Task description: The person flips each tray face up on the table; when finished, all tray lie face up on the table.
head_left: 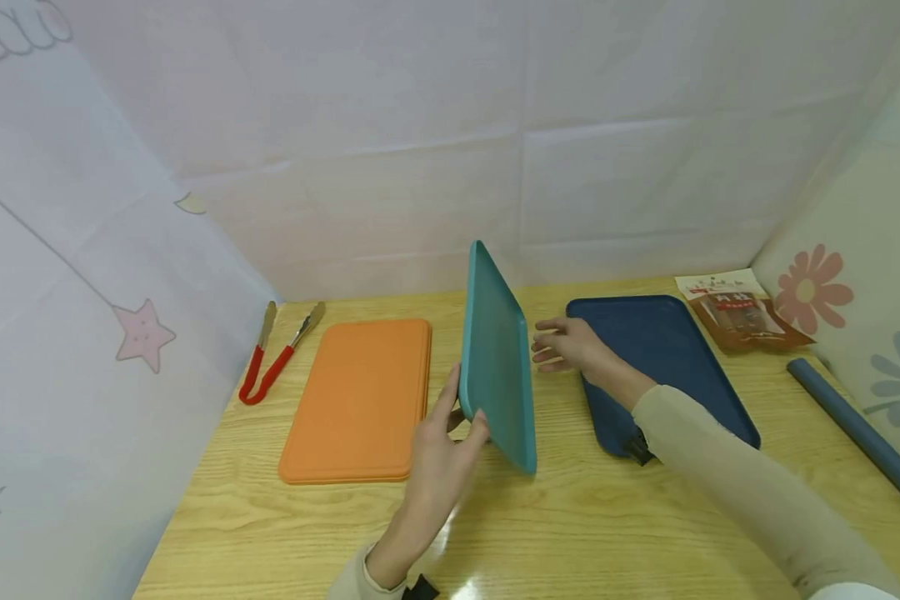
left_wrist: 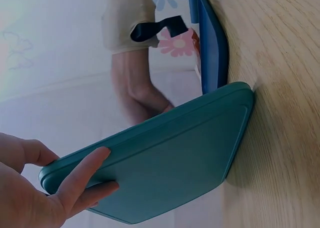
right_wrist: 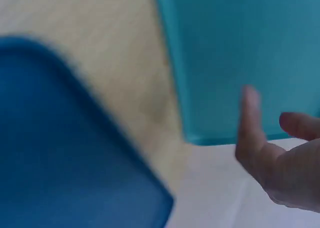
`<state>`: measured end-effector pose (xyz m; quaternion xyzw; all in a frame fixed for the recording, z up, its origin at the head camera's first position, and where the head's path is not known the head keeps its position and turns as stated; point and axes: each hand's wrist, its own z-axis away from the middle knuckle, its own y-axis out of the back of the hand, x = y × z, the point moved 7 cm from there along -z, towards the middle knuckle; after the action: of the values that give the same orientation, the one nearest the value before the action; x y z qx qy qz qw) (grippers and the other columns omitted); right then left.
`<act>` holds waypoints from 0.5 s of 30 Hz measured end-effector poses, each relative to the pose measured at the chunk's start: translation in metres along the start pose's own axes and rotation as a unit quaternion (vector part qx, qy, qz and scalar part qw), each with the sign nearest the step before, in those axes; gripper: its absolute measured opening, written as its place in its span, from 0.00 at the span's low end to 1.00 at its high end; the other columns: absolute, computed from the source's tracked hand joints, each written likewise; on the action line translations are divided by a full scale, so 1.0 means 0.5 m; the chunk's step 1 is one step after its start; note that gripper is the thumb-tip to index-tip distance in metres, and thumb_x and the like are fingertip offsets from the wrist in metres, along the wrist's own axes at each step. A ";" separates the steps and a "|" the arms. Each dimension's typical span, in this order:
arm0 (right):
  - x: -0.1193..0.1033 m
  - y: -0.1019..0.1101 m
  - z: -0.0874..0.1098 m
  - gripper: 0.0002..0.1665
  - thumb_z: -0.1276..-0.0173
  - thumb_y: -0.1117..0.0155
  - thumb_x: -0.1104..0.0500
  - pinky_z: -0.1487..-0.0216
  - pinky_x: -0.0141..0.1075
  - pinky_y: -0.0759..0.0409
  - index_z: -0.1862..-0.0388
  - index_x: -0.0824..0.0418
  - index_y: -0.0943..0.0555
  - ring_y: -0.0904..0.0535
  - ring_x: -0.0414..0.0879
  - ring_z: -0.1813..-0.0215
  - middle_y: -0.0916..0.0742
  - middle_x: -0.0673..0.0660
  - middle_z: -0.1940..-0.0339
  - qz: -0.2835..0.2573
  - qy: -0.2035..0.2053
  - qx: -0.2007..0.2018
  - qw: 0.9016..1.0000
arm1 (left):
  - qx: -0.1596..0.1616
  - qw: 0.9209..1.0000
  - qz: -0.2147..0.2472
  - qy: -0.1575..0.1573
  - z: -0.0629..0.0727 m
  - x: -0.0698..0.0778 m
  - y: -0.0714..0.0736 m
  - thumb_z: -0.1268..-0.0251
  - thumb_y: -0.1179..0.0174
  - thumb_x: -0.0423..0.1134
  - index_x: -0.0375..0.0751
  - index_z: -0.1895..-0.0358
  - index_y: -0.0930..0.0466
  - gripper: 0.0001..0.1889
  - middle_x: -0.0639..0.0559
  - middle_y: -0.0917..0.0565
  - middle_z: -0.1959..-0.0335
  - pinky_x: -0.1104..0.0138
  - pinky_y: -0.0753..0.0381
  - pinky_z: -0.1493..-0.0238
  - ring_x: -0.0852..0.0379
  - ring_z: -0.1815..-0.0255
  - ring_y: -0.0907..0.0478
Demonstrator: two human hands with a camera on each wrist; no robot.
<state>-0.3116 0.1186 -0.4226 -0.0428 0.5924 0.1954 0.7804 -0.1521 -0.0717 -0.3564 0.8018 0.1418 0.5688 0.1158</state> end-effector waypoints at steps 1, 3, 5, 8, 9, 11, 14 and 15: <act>0.024 0.001 0.000 0.33 0.23 0.50 0.60 0.49 0.50 0.19 0.24 0.67 0.46 0.22 0.64 0.43 0.26 0.72 0.36 0.018 -0.016 -0.008 1.000 | 0.004 1.000 0.005 0.008 0.000 -0.004 0.003 0.34 0.43 0.29 0.38 0.26 0.43 0.34 0.35 0.27 0.37 0.69 0.16 0.68 0.40 0.50 0.19; 0.062 -0.001 0.001 0.36 0.24 0.49 0.60 0.49 0.50 0.19 0.24 0.68 0.49 0.23 0.64 0.43 0.29 0.72 0.33 0.042 -0.040 -0.029 0.998 | 0.010 0.999 0.015 0.026 0.000 -0.012 0.009 0.33 0.44 0.30 0.39 0.26 0.43 0.33 0.35 0.29 0.35 0.69 0.16 0.67 0.42 0.49 0.19; 0.086 -0.006 0.003 0.38 0.24 0.49 0.60 0.50 0.50 0.19 0.23 0.69 0.52 0.22 0.65 0.43 0.31 0.73 0.32 0.050 -0.052 -0.050 0.996 | 0.012 0.998 0.042 0.047 0.000 -0.022 0.014 0.32 0.45 0.29 0.40 0.25 0.44 0.33 0.35 0.30 0.34 0.67 0.16 0.68 0.42 0.48 0.19; 0.100 -0.013 0.005 0.39 0.25 0.47 0.62 0.51 0.48 0.18 0.23 0.69 0.53 0.22 0.65 0.44 0.32 0.75 0.32 0.033 -0.053 -0.062 0.996 | 0.015 0.992 0.102 0.077 -0.001 -0.037 0.023 0.31 0.47 0.29 0.41 0.25 0.47 0.33 0.36 0.33 0.32 0.65 0.15 0.68 0.43 0.49 0.19; 0.101 -0.014 0.006 0.40 0.26 0.46 0.63 0.51 0.48 0.18 0.23 0.70 0.53 0.22 0.64 0.44 0.32 0.76 0.33 0.031 -0.049 -0.062 0.996 | 0.018 0.989 0.120 0.084 -0.001 -0.041 0.027 0.30 0.48 0.29 0.41 0.25 0.47 0.33 0.37 0.33 0.32 0.64 0.15 0.67 0.44 0.49 0.19; 0.102 -0.013 0.004 0.42 0.28 0.44 0.65 0.52 0.46 0.17 0.23 0.70 0.53 0.23 0.64 0.43 0.32 0.76 0.34 0.030 -0.046 -0.054 0.997 | 0.020 0.983 0.158 0.095 -0.004 -0.048 0.032 0.30 0.48 0.28 0.41 0.24 0.48 0.33 0.38 0.34 0.31 0.62 0.15 0.68 0.43 0.49 0.19; 0.107 -0.006 0.000 0.45 0.31 0.40 0.67 0.54 0.44 0.16 0.23 0.70 0.53 0.23 0.62 0.42 0.31 0.76 0.34 0.033 -0.049 -0.041 0.997 | 0.021 0.978 0.182 0.103 -0.006 -0.054 0.039 0.31 0.47 0.27 0.37 0.25 0.48 0.33 0.36 0.35 0.32 0.59 0.15 0.66 0.42 0.48 0.20; 0.110 -0.003 -0.001 0.46 0.32 0.39 0.67 0.55 0.44 0.16 0.23 0.69 0.53 0.23 0.62 0.42 0.31 0.76 0.34 0.033 -0.052 -0.037 0.997 | 0.018 0.976 0.187 0.107 -0.006 -0.056 0.040 0.30 0.47 0.28 0.36 0.25 0.48 0.33 0.36 0.35 0.31 0.59 0.15 0.65 0.41 0.48 0.20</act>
<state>-0.2994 0.1308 -0.4745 -0.0418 0.5444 0.2445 0.8013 -0.1620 -0.1004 -0.3732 0.7504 0.0113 0.6605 -0.0235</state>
